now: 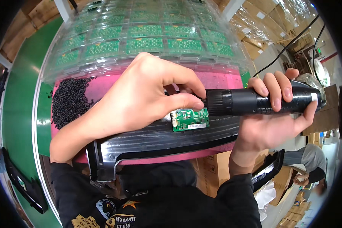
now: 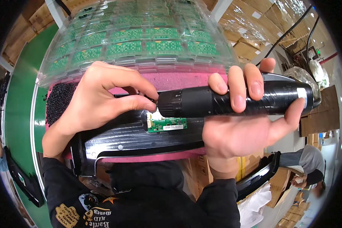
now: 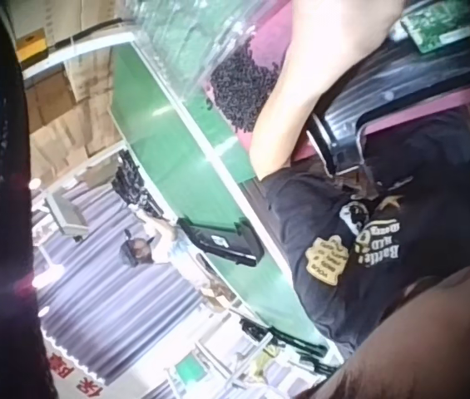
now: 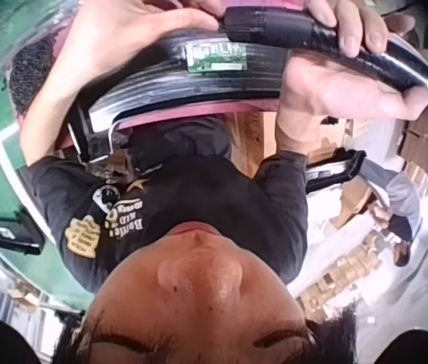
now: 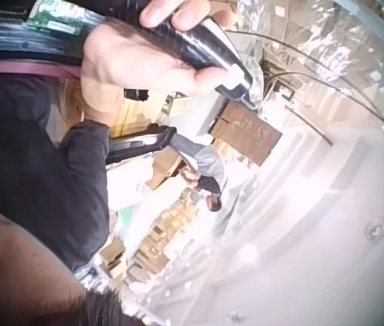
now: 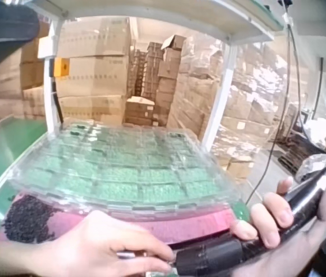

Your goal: Install circuit boards into plastic components and secure them with screws using an electric screwdriver.

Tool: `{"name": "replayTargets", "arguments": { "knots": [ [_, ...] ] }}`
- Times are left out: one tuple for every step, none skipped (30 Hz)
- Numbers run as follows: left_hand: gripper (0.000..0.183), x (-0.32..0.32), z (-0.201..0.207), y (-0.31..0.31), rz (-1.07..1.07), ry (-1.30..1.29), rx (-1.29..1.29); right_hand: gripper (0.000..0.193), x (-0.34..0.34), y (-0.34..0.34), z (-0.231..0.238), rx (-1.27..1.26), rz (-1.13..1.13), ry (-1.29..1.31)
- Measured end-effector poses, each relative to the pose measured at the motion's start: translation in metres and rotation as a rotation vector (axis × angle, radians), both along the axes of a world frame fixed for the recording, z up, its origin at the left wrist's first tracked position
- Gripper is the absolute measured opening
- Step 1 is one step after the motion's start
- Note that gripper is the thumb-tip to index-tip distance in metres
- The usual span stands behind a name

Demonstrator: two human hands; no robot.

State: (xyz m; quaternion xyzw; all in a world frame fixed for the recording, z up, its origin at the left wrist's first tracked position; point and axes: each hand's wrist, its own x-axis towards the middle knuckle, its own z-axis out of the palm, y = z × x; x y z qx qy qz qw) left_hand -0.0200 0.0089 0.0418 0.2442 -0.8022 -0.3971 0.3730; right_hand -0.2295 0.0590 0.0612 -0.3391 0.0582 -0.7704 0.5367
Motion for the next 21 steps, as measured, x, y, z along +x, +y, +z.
{"name": "replayTargets", "arguments": {
  "knots": [
    [0.013, 0.000, -0.001, -0.001, 0.000, 0.001, 0.005, 0.049, 0.000, 0.001, -0.001, -0.027, 0.000, 0.031],
    [0.011, 0.000, -0.001, -0.002, -0.021, -0.009, 0.130, 0.051, -0.001, 0.002, -0.002, -0.054, 0.001, 0.061],
    [0.009, 0.000, -0.002, -0.002, -0.042, -0.020, 0.255, 0.055, 0.002, 0.004, -0.002, -0.039, -0.052, 0.069],
    [0.009, 0.002, -0.002, -0.002, -0.039, -0.022, 0.257, 0.055, 0.002, 0.004, -0.002, -0.036, -0.049, 0.067],
    [0.007, 0.003, -0.003, -0.002, -0.061, 0.014, 0.273, 0.056, 0.002, 0.005, -0.003, -0.062, -0.058, 0.076],
    [0.006, 0.004, -0.004, -0.002, -0.083, 0.049, 0.289, 0.058, 0.002, 0.005, -0.004, -0.087, -0.067, 0.085],
    [0.006, 0.003, -0.005, -0.002, -0.085, 0.047, 0.291, 0.059, -0.001, 0.005, -0.003, -0.106, -0.074, 0.087],
    [0.007, 0.002, -0.007, -0.003, -0.089, 0.114, 0.330, 0.059, 0.000, 0.008, -0.002, -0.137, -0.075, 0.103],
    [0.009, 0.001, -0.008, -0.003, -0.093, 0.182, 0.369, 0.057, -0.002, 0.010, 0.000, -0.167, -0.068, 0.129],
    [0.009, 0.001, -0.009, -0.004, -0.092, 0.182, 0.371, 0.056, -0.005, 0.011, 0.000, -0.198, -0.058, 0.156],
    [0.010, 0.001, -0.010, -0.006, -0.048, 0.151, 0.317, 0.053, -0.007, 0.013, 0.000, -0.219, -0.059, 0.189],
    [0.012, 0.002, -0.012, -0.007, -0.004, 0.121, 0.262, 0.049, -0.008, 0.015, 0.001, -0.214, -0.082, 0.195],
    [0.011, 0.004, -0.011, -0.006, -0.012, 0.010, 0.196, 0.049, -0.011, 0.016, 0.000, -0.243, -0.077, 0.198],
    [0.009, 0.005, -0.014, -0.006, -0.028, -0.093, 0.060, 0.048, -0.013, 0.016, -0.001, -0.272, -0.072, 0.201],
    [0.008, 0.003, -0.015, -0.005, -0.034, -0.155, 0.067, 0.048, -0.013, 0.016, 0.000, -0.270, -0.070, 0.199],
    [0.008, 0.002, -0.015, -0.003, -0.039, -0.219, 0.075, 0.048, -0.012, 0.017, 0.001, -0.266, -0.066, 0.192],
    [0.013, 0.001, -0.017, -0.001, -0.047, -0.204, 0.092, 0.048, -0.011, 0.018, 0.002, -0.261, -0.063, 0.184],
    [0.013, 0.001, -0.017, 0.000, -0.045, -0.208, 0.096, 0.048, -0.010, 0.019, 0.001, -0.258, -0.061, 0.179],
    [0.014, 0.001, -0.017, 0.001, -0.055, -0.173, 0.113, 0.048, -0.009, 0.019, 0.001, -0.243, -0.059, 0.184],
    [0.015, 0.001, -0.017, 0.001, -0.065, -0.138, 0.131, 0.048, -0.007, 0.018, 0.000, -0.229, -0.058, 0.188],
    [0.015, 0.001, -0.018, 0.002, -0.066, -0.142, 0.133, 0.048, -0.007, 0.018, -0.001, -0.227, -0.060, 0.185]
  ]
}}
